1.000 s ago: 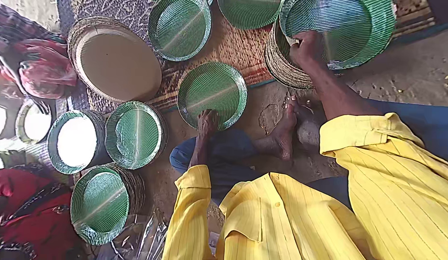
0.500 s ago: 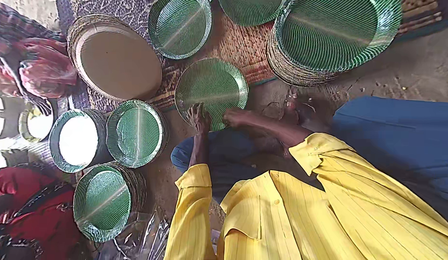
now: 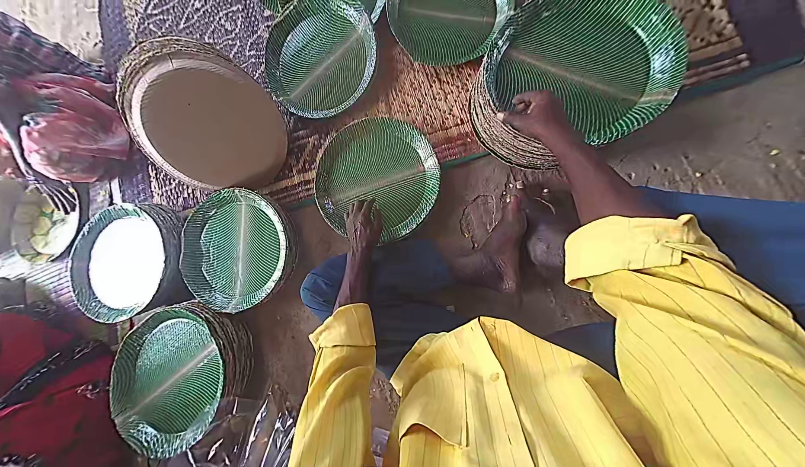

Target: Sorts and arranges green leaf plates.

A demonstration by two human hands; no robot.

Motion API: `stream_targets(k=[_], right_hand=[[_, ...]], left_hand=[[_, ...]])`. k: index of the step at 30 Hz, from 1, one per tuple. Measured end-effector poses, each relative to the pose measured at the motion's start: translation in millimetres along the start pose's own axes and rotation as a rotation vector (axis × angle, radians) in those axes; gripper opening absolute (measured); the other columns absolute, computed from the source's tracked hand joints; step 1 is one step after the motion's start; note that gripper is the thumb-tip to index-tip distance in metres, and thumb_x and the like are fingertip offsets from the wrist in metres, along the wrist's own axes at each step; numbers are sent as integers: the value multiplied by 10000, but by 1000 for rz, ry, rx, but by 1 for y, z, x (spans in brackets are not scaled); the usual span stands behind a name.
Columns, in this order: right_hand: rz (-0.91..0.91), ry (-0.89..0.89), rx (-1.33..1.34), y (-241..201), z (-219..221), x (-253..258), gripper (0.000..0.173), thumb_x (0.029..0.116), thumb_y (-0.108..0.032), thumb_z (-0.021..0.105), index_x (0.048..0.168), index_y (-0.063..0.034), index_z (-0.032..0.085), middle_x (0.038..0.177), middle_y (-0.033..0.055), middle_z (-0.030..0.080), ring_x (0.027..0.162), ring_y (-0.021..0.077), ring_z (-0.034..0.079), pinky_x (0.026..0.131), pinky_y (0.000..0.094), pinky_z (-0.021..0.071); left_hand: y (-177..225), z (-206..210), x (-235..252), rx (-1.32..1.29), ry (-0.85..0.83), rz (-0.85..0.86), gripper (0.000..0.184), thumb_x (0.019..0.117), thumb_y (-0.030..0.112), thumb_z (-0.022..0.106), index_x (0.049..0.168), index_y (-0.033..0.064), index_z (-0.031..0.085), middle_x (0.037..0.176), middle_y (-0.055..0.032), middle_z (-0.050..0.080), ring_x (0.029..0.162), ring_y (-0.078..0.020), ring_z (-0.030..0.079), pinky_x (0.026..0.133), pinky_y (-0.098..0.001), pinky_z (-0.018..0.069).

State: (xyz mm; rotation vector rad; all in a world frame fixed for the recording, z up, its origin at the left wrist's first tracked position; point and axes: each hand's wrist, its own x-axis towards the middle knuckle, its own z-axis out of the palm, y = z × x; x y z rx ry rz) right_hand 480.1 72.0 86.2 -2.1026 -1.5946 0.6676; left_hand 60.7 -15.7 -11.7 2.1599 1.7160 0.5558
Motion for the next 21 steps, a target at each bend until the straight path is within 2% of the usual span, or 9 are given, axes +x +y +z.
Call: stream_targets(k=[2,5,7,10,13,17,21], right_hand=[[8,-30,-37,6,5,1,514,965,-345,721,1325,12,638,1311,295,612,1231,461,593,1040,658,441],[-38,-27,-31,4,11,6,435,978,-315,702,1253,20,675,1203,284,675,1148,463,639,993,670,459],[-43,-49,-44,-3,10,7,385,1000,-294,667,1224,18,690,1187,277,681,1137,466,639,976,679,458],[-53,-61,-42,-7,9,7,356,1015,-255,638,1219,34,687,1202,292,668,1165,472,624,993,678,443],[-58,-65,-39,-7,8,6,351,1029,-253,608,1214,33,693,1212,300,667,1180,479,620,1004,680,436],[-67,-79,-73,-5,6,10,318,1041,-223,568,1165,34,710,1130,317,683,1099,509,644,933,709,454],[-31,-86,-164,-15,2,4,290,975,-131,602,1204,16,702,1143,312,686,1111,523,642,904,732,462]], left_hand=[[0,1,1,-9,-10,9,369,1058,231,473,1266,25,697,1242,-217,687,1178,-395,642,1005,-598,466],[0,1,0,-44,-9,5,375,1069,240,465,1251,14,703,1219,-214,696,1166,-398,644,1014,-599,463],[1,1,-1,-69,8,6,378,1071,239,460,1238,5,707,1193,-214,706,1155,-398,651,1018,-602,462],[-1,2,0,-86,34,20,370,1064,224,468,1209,-7,718,1148,-222,713,1121,-403,658,991,-599,469],[0,3,-1,-85,30,17,369,1064,224,470,1219,-2,716,1161,-223,710,1124,-401,657,992,-598,470],[5,1,-2,-39,-56,18,368,1069,234,468,1252,18,703,1221,-214,692,1178,-401,635,1033,-598,453],[9,2,-2,11,-191,8,355,1069,281,504,1250,57,711,1266,-187,680,1238,-386,600,1067,-590,435]])
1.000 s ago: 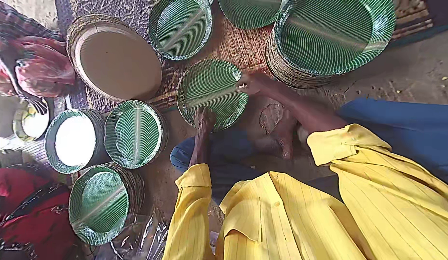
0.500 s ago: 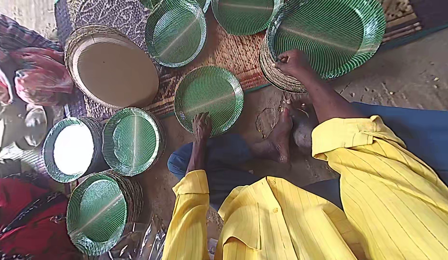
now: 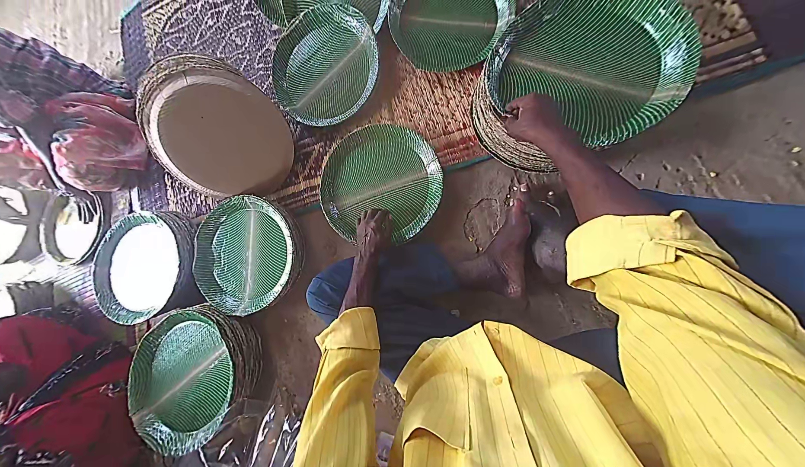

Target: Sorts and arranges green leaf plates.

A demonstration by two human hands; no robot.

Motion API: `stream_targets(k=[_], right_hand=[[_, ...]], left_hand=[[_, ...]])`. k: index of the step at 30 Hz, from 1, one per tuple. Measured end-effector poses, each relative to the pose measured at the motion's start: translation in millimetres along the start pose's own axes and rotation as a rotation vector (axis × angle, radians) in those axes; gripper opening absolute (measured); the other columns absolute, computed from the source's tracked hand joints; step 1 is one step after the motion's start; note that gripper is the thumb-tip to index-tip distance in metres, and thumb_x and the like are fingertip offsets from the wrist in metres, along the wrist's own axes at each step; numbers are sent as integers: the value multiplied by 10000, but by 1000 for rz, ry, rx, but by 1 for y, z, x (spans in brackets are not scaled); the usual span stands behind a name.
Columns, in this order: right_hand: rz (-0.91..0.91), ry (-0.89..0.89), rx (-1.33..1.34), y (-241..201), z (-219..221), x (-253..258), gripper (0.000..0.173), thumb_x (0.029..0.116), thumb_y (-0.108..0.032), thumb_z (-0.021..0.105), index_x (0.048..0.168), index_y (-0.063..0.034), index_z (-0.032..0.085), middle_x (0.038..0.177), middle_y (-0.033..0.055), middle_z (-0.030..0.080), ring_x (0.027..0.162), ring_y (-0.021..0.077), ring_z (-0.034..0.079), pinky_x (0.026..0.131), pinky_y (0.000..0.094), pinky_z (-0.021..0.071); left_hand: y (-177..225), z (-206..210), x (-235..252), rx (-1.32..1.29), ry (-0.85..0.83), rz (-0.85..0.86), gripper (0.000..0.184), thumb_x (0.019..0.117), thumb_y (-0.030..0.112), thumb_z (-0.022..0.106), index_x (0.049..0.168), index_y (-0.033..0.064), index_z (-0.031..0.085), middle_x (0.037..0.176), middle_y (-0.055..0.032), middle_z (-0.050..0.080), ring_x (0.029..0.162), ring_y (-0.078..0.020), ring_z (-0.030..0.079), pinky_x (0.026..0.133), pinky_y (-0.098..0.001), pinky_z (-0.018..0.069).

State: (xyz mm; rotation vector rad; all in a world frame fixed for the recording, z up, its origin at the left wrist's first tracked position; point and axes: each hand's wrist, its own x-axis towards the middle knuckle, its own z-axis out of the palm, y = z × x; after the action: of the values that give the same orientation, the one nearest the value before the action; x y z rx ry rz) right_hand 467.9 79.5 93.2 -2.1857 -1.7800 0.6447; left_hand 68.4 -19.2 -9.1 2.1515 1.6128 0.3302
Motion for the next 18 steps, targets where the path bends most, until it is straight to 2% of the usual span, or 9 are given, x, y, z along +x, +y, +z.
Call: stream_targets(k=[4,6,8,10,12,15,16,18], right_hand=[[81,99,62,-2,0,-4,337,976,-116,563,1271,-47,708,1245,286,675,1203,488,622,965,711,457],[65,200,114,-12,-8,-6,343,988,-102,524,1272,-36,705,1275,277,665,1229,460,615,1009,666,448],[-14,293,130,-33,-17,-11,371,1002,-99,468,1295,-21,682,1326,268,628,1265,429,589,1056,603,436],[-176,379,134,-63,-21,-19,371,1001,-94,452,1271,7,686,1289,291,629,1211,450,614,1014,611,461],[-388,389,163,-95,-8,-31,344,988,-60,464,1216,22,709,1195,289,659,1107,443,652,935,597,497],[-631,177,151,-130,55,-52,310,955,8,510,1159,2,743,1122,246,692,1031,418,683,883,588,532],[-676,51,103,-134,83,-59,303,942,13,524,1144,-13,748,1116,227,698,1030,413,685,868,593,536],[-704,-282,-49,-135,134,-78,257,956,-3,578,1161,-12,732,1173,221,674,1108,424,649,927,605,512]], left_hand=[[-5,3,3,-27,-42,-3,372,1070,294,487,1249,59,715,1294,-189,670,1262,-384,590,1084,-593,425],[-6,2,2,-38,21,35,371,1065,275,485,1242,48,717,1271,-197,679,1235,-385,608,1072,-593,433],[-5,2,0,-52,161,114,347,1047,223,504,1232,24,719,1237,-201,691,1179,-388,634,1031,-591,461],[-1,-1,-2,-55,362,205,332,1023,168,511,1227,7,717,1226,-210,694,1154,-398,645,1004,-579,478],[4,-5,-3,-37,569,280,341,1012,157,493,1220,7,719,1242,-215,684,1175,-386,628,1026,-544,460],[5,-7,-5,12,766,360,388,1044,229,433,1203,31,726,1264,-249,655,1264,-385,564,1112,-498,378],[5,-7,-7,30,777,350,387,1040,232,436,1205,33,724,1275,-264,640,1280,-401,546,1131,-512,353],[6,-9,-11,57,707,266,388,1003,211,464,1248,34,708,1325,-278,608,1324,-443,507,1155,-571,314]])
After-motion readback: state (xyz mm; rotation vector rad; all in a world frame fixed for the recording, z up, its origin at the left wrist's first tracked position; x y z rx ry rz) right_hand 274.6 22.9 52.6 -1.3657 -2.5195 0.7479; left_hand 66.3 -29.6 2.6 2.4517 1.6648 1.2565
